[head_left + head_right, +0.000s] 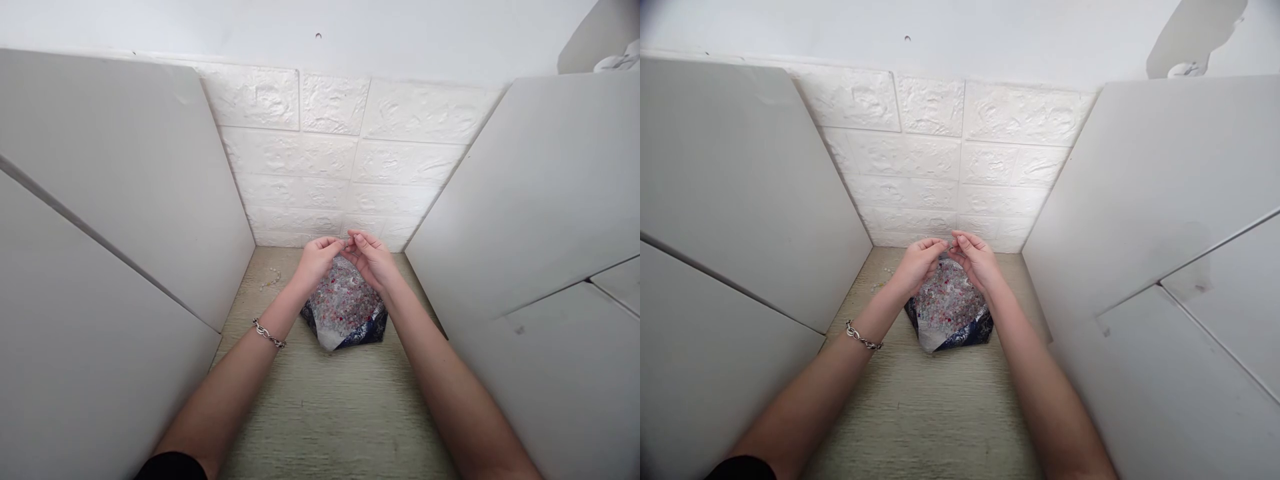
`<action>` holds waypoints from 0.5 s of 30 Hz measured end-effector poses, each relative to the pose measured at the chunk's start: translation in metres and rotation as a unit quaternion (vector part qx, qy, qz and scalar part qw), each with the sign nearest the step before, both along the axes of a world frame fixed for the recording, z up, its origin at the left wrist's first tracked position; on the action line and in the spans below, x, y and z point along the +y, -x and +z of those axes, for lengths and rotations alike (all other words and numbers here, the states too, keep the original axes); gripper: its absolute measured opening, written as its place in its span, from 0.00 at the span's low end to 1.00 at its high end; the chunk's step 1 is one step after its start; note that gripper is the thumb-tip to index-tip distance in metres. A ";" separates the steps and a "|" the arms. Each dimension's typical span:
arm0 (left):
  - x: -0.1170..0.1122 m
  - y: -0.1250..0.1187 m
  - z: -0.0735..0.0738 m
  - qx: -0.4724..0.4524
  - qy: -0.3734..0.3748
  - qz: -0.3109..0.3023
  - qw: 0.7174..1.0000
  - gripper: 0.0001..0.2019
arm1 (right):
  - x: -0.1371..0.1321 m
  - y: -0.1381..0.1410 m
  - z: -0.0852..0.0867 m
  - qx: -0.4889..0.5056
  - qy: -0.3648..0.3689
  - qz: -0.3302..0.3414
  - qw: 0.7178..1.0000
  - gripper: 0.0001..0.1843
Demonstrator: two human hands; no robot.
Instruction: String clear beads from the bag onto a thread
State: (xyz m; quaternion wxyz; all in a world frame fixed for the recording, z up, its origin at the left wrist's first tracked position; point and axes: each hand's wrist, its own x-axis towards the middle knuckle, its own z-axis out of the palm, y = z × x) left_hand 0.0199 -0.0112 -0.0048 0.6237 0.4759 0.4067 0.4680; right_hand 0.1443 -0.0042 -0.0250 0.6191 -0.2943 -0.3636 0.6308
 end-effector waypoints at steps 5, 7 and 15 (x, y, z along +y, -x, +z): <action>0.000 -0.001 0.000 -0.008 -0.015 0.004 1.000 0.08 | 0.000 0.000 -0.001 -0.001 -0.010 0.018 1.000 0.14; 0.000 -0.002 0.000 -0.010 -0.020 0.005 1.000 0.09 | 0.000 0.000 -0.002 -0.004 -0.015 0.022 1.000 0.14; -0.002 -0.002 0.002 0.008 -0.048 0.022 0.999 0.10 | 0.001 0.001 -0.004 -0.021 -0.016 0.018 0.999 0.13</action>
